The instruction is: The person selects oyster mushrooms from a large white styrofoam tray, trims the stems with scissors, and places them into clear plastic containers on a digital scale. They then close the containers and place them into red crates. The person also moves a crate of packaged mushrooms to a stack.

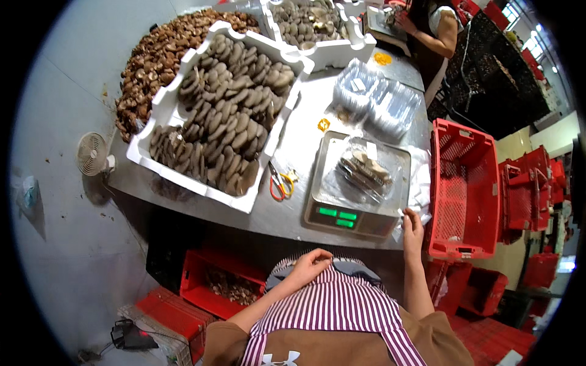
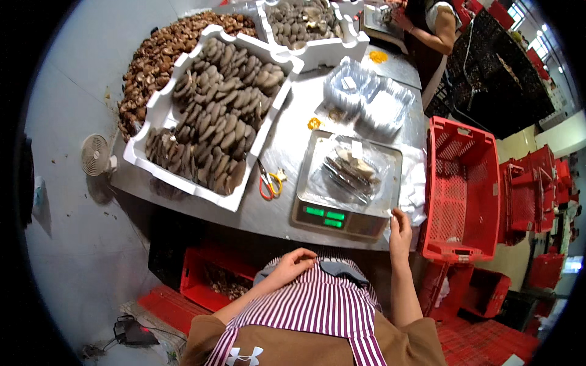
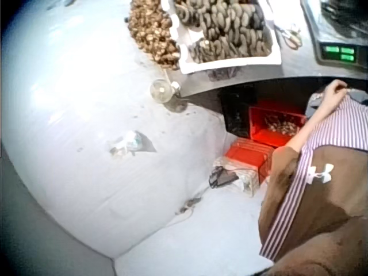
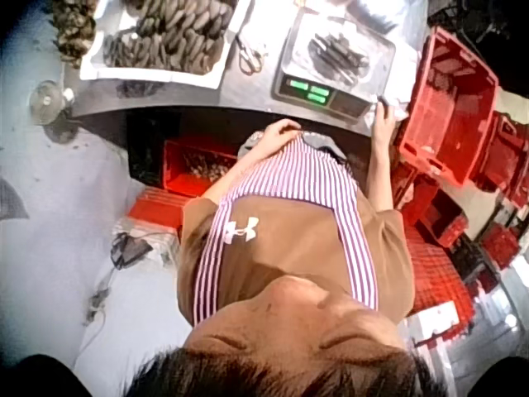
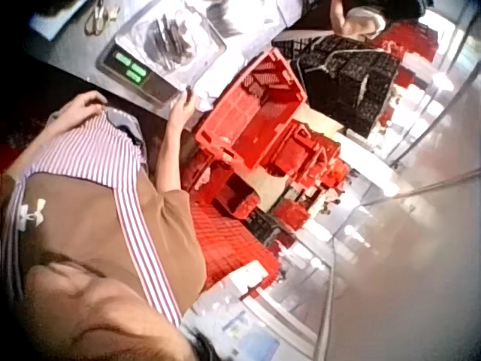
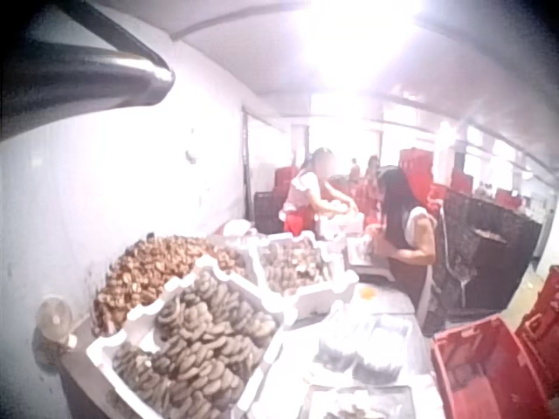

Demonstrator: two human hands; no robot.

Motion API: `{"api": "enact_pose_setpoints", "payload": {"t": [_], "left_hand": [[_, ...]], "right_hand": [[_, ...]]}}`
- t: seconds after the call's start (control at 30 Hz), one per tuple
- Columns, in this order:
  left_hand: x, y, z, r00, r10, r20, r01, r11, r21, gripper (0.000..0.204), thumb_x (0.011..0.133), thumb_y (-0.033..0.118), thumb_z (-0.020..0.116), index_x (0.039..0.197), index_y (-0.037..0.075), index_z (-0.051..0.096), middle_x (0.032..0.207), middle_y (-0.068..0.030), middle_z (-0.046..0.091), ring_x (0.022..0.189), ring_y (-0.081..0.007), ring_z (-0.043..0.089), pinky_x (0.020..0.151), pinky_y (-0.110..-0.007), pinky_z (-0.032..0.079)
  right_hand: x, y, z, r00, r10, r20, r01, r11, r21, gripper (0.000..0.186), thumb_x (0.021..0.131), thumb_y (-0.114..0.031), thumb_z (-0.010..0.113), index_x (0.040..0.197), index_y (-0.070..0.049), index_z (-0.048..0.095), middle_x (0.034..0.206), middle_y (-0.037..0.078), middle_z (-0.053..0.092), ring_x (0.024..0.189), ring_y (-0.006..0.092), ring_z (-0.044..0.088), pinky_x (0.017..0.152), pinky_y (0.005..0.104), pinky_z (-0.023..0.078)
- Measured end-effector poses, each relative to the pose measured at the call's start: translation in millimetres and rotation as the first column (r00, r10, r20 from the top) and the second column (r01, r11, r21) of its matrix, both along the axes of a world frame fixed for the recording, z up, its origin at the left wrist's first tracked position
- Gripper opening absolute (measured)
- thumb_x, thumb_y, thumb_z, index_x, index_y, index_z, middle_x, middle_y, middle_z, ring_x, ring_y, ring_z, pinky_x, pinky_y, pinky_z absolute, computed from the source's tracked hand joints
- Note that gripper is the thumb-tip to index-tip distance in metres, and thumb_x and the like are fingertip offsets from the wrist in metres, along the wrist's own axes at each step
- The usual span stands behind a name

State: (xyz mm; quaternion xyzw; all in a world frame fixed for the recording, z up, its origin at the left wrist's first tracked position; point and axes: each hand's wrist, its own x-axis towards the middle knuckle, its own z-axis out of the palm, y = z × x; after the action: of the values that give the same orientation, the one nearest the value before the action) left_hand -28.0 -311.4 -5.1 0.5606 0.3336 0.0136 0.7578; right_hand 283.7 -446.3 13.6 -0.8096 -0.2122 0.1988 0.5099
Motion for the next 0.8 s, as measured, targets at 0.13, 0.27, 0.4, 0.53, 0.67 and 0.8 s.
{"api": "enact_pose_setpoints", "payload": {"t": [0.13, 0.27, 0.4, 0.53, 0.67, 0.8], "left_hand": [[1.9, 18.8, -9.5, 1.0, 0.026, 0.002, -0.026, 1.0, -0.006, 0.026, 0.096, 0.011, 0.059, 0.119, -0.002, 0.06, 0.106, -0.0095, 0.069, 0.096, -0.0133, 0.065, 0.086, -0.026, 0.052], [17.8, 42.2, 22.0, 0.984, 0.138, 0.113, -0.137, 0.99, -0.02, 0.024, 0.096, 0.007, 0.057, 0.119, -0.001, 0.059, 0.112, -0.01, 0.065, 0.105, -0.0147, 0.063, 0.091, -0.029, 0.051], [47.1, 67.4, 119.6, 0.947, -0.017, 0.322, -0.106, 0.926, 0.362, 0.021, 0.092, 0.0, 0.056, 0.111, -0.001, 0.064, 0.108, -0.0113, 0.066, 0.099, -0.0182, 0.065, 0.088, -0.029, 0.052], [80.5, 83.5, 242.7, 0.713, -0.4, 0.576, -0.078, 0.771, 0.632, 0.021, 0.088, 0.001, 0.058, 0.107, 0.0, 0.068, 0.108, -0.0133, 0.067, 0.093, -0.0241, 0.066, 0.081, -0.032, 0.054], [116.8, 70.7, 295.2, 0.398, -0.601, 0.693, -0.363, 0.59, 0.721, 0.023, 0.086, 0.009, 0.064, 0.107, 0.003, 0.07, 0.108, -0.0122, 0.068, 0.091, -0.0264, 0.065, 0.077, -0.036, 0.055], [161.3, 48.9, 302.5, 0.275, -0.449, 0.85, -0.567, 0.638, 0.521, 0.022, 0.085, 0.013, 0.067, 0.105, 0.005, 0.068, 0.101, -0.0117, 0.066, 0.082, -0.0242, 0.063, 0.068, -0.037, 0.056]], "right_hand": [[-15.2, 5.9, 10.7, 0.976, -0.036, -0.216, 0.055, 0.995, 0.086, 0.031, 0.102, -0.016, 0.05, 0.128, 0.0, 0.055, 0.117, 0.01, 0.064, 0.099, 0.015, 0.063, 0.079, 0.0273, 0.051], [-21.8, 22.6, 23.7, 0.889, -0.004, -0.457, 0.116, 0.969, 0.217, 0.028, 0.103, -0.018, 0.048, 0.125, -0.003, 0.053, 0.112, 0.014, 0.066, 0.088, 0.0156, 0.067, 0.07, 0.0267, 0.053], [-32.6, 42.1, 43.0, 0.819, 0.03, -0.572, 0.111, 0.972, 0.209, 0.019, 0.103, -0.021, 0.047, 0.109, -0.004, 0.054, 0.11, 0.016, 0.067, 0.089, 0.0198, 0.068, 0.072, 0.031, 0.055], [-34.2, 44.8, 40.0, 0.783, 0.057, -0.62, 0.087, 0.976, 0.2, 0.018, 0.103, -0.022, 0.048, 0.104, -0.006, 0.054, 0.113, 0.016, 0.067, 0.093, 0.0203, 0.067, 0.077, 0.0326, 0.054], [-34.0, 48.1, 44.5, 0.766, 0.069, -0.639, 0.044, 0.986, 0.159, 0.017, 0.103, -0.021, 0.047, 0.104, -0.005, 0.052, 0.111, 0.016, 0.067, 0.089, 0.0201, 0.066, 0.076, 0.0328, 0.054], [-31.2, 35.6, 34.6, 0.754, 0.052, -0.655, 0.047, 0.99, 0.132, 0.016, 0.103, -0.02, 0.047, 0.104, -0.005, 0.052, 0.11, 0.014, 0.066, 0.088, 0.0191, 0.066, 0.076, 0.0323, 0.053]]}}
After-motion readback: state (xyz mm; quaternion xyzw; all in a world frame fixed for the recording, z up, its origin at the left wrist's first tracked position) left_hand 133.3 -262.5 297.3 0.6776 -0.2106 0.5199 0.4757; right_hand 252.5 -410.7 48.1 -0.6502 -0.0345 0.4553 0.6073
